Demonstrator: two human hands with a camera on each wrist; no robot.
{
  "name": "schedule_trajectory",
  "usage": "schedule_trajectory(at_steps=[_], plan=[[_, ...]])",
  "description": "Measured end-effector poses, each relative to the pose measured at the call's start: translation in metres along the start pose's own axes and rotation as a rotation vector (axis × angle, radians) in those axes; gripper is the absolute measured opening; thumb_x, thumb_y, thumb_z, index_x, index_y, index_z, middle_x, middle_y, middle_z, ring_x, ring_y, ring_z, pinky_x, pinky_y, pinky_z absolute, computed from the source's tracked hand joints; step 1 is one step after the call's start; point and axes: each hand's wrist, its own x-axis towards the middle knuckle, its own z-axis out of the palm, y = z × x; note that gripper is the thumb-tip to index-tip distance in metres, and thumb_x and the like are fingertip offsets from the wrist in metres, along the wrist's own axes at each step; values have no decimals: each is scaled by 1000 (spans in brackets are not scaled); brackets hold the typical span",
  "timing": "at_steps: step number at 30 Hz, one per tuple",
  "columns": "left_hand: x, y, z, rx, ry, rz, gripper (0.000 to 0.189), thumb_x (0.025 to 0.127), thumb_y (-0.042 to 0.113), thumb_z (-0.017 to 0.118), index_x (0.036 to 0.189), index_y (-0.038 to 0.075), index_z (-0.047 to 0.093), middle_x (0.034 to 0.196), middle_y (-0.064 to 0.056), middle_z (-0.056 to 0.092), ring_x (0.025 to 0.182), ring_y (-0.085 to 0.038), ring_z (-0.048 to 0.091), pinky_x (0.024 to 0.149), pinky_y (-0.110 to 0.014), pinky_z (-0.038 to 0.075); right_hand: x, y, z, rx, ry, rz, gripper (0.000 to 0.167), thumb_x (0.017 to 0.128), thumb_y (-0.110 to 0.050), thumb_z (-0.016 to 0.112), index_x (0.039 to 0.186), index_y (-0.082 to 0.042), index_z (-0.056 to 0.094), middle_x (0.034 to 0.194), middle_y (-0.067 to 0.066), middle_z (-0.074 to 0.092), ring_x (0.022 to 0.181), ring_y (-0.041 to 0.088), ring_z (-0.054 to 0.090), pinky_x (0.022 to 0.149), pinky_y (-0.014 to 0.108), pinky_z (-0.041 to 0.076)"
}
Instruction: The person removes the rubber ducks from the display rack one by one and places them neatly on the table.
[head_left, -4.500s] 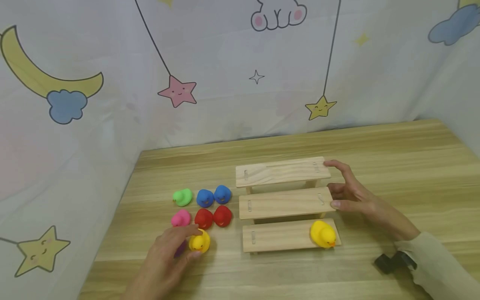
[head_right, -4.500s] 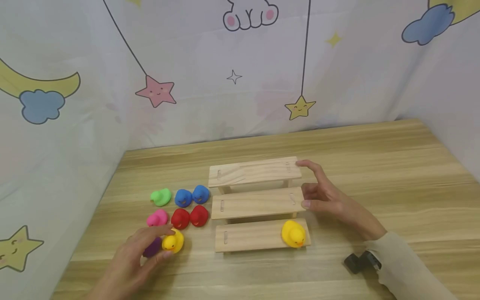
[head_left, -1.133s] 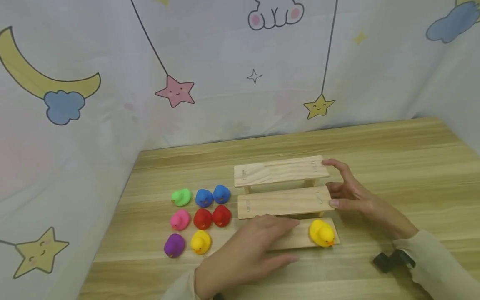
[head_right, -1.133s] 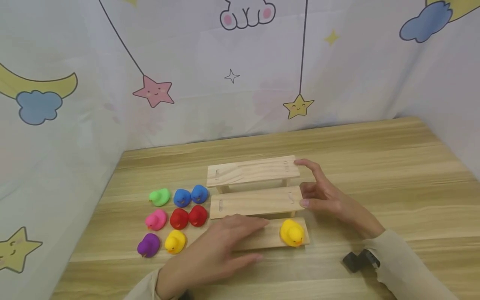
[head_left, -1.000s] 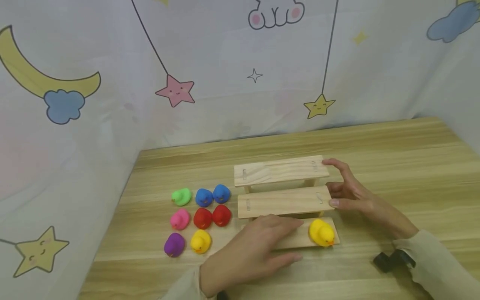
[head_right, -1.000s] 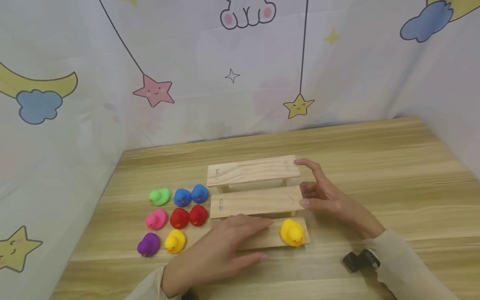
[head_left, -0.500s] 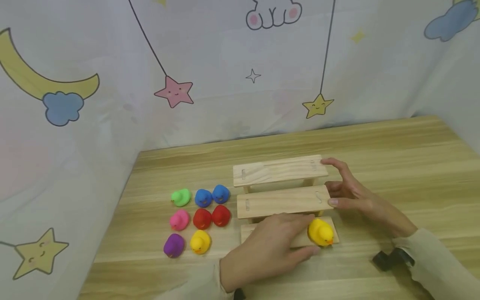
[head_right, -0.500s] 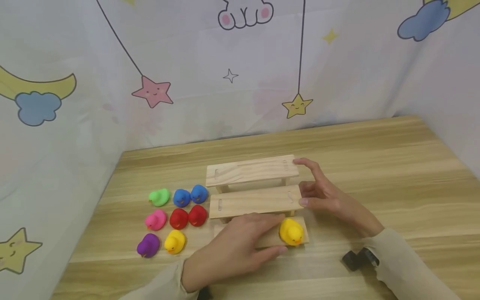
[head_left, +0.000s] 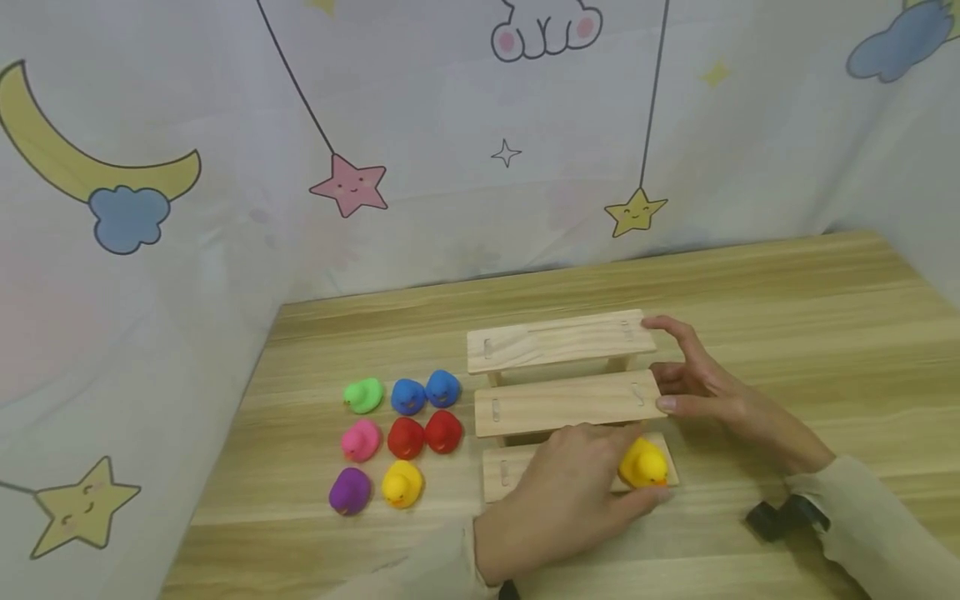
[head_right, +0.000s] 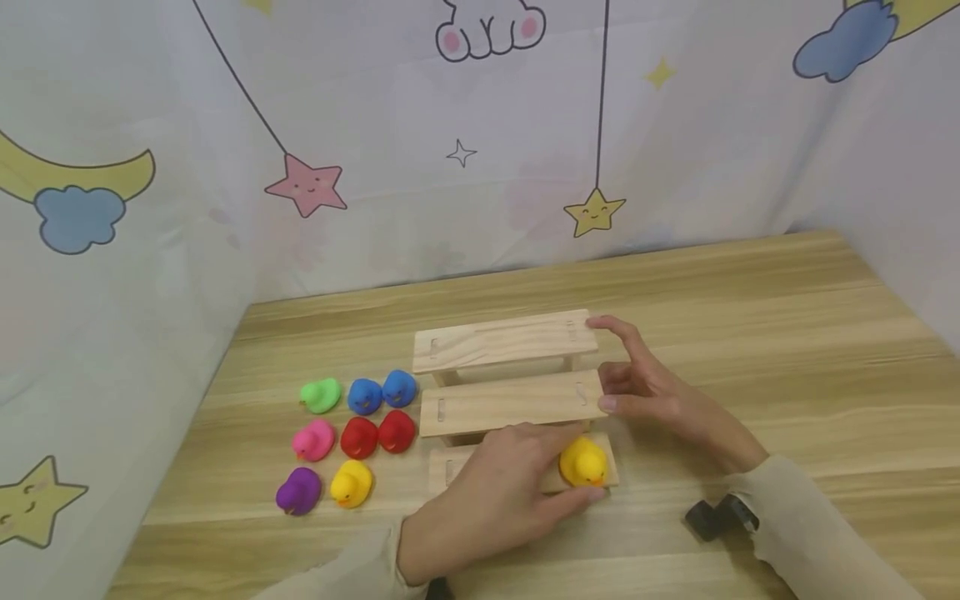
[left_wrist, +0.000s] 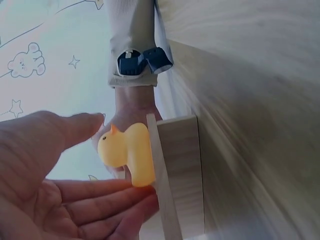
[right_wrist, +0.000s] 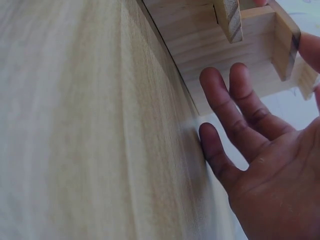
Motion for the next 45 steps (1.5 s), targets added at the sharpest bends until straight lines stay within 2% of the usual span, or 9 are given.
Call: schedule_trajectory(at_steps=[5,11,18,25,33,36,42,44,45], plan=[[2,4,2,38,4,-38,50,100,50,74,135,15,72,84,15,68,67,6,49,62,-8,37,1,-1,2,-6,3,6,90,98,1,51,168,-27,2,127,10,76,111,26,76,98,28,57],[3,5,2,49,16,-54,45,100,50,75,129,17,74,81,15,65,65,5,47,59,-9,34,1,-1,1,7,-8,-16,90,98,3,50,168,-25,2,129,7,76,112,24,76,97,29,59],[1,3,4,72,32,-41,48,98,52,77,131,17,73,97,14,74,75,5,57,69,-11,46,0,-1,1,14,-16,-22,91,98,6,49,169,-24,1,131,9,75,114,25,75,98,30,59],[-8,-4,5,-94,37,-34,35,93,47,83,115,21,76,94,17,71,79,6,55,73,-5,41,-2,0,1,7,0,20,90,98,3,50,168,-24,0,131,13,73,114,26,75,99,31,59],[-27,-14,-8,-278,80,-2,50,92,42,86,131,13,76,124,7,81,113,-1,73,100,-12,54,-2,-1,1,-13,15,43,90,99,0,52,168,-22,0,133,16,71,113,25,76,97,33,61],[-35,-16,-16,-356,88,-6,51,89,37,89,132,13,76,128,5,80,119,-3,73,105,-16,55,-2,-3,2,-31,27,49,89,99,-2,53,168,-23,1,147,13,58,117,22,74,98,31,60],[-54,-24,-28,-504,142,-29,51,86,30,93,132,16,75,131,5,78,123,-6,70,107,-26,58,-5,-9,4,-104,71,73,91,100,-3,58,170,-25,5,177,10,0,130,37,62,102,26,53],[-61,-29,-32,-518,180,-5,51,86,28,93,133,18,74,131,6,78,122,-6,70,105,-30,60,-6,-10,5,-129,86,91,91,100,-5,61,170,-27,7,178,9,-7,134,40,57,104,23,50],[-65,-31,-34,-524,196,3,51,86,28,93,134,20,74,131,7,77,122,-6,70,105,-31,61,-6,-10,5,-121,82,91,91,100,-4,60,170,-27,6,178,15,0,133,41,58,104,24,51]])
